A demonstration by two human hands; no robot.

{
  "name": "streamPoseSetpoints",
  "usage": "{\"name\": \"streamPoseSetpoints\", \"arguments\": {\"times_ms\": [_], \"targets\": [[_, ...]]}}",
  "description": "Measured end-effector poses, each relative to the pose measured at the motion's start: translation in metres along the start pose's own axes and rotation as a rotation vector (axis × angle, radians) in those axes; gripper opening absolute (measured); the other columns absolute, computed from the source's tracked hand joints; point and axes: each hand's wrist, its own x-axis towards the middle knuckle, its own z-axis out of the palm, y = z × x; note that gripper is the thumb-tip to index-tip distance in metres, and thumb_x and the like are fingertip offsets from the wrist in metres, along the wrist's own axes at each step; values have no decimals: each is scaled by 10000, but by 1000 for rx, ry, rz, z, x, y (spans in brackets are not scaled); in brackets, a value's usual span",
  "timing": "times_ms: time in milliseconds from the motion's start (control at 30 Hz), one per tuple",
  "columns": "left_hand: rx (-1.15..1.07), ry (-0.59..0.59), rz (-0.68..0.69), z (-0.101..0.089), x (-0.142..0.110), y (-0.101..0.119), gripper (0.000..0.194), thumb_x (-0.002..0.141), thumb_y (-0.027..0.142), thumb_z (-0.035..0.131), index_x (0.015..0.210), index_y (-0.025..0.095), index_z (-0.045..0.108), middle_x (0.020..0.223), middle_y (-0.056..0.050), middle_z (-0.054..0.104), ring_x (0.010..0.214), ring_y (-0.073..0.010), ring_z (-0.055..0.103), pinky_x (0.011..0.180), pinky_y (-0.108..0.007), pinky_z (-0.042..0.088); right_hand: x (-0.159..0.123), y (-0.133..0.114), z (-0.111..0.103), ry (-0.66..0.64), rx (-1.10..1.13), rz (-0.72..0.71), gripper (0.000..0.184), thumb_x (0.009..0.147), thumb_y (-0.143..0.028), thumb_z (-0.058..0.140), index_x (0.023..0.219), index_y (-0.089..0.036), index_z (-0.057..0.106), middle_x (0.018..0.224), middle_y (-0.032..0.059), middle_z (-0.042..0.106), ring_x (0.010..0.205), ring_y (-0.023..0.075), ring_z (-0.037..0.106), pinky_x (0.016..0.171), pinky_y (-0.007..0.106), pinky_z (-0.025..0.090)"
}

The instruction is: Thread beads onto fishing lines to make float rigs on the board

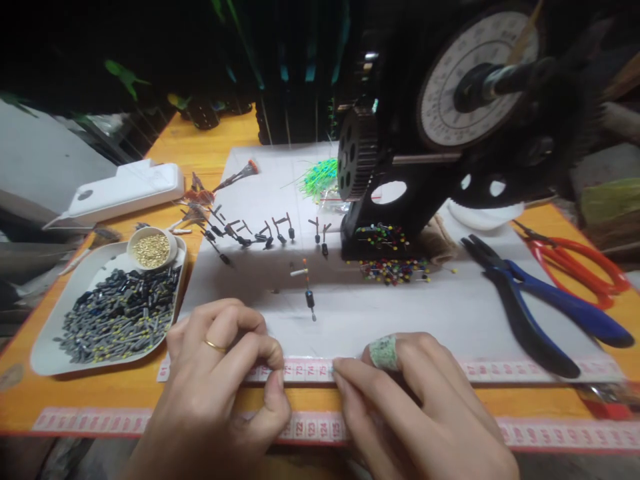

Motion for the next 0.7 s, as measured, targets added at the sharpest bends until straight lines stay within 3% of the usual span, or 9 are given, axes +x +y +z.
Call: {"name": "streamPoseSetpoints", "arguments": {"times_ms": [200, 400, 700], "targets": [[14, 9, 25, 0, -1, -2, 180, 786, 17, 625, 738, 189, 608, 835, -40, 632, 971, -240, 552, 918, -410, 338, 0, 1, -11, -55, 11, 7, 215, 962, -100, 603, 1171, -143, 630, 876, 44, 460, 842, 183, 487, 697, 258, 483], [38, -14, 59, -1, -2, -3, 171, 792, 37, 643, 779, 201, 596, 863, -44, 632, 988, -254, 559, 930, -433, 338, -1, -6, -14, -48, 27, 115, 201, 967, -95, 598, 1143, -179, 645, 812, 12, 473, 760, 164, 540, 677, 271, 489], [54, -22, 78, -2, -1, -5, 170, 791, 38, 637, 787, 203, 598, 867, -43, 632, 979, -258, 562, 923, -436, 339, -5, -4, -15, -51, -12, 111, 181, 981, -124, 603, 1143, -192, 650, 795, 9, 483, 731, 164, 567, 647, 272, 517]]}}
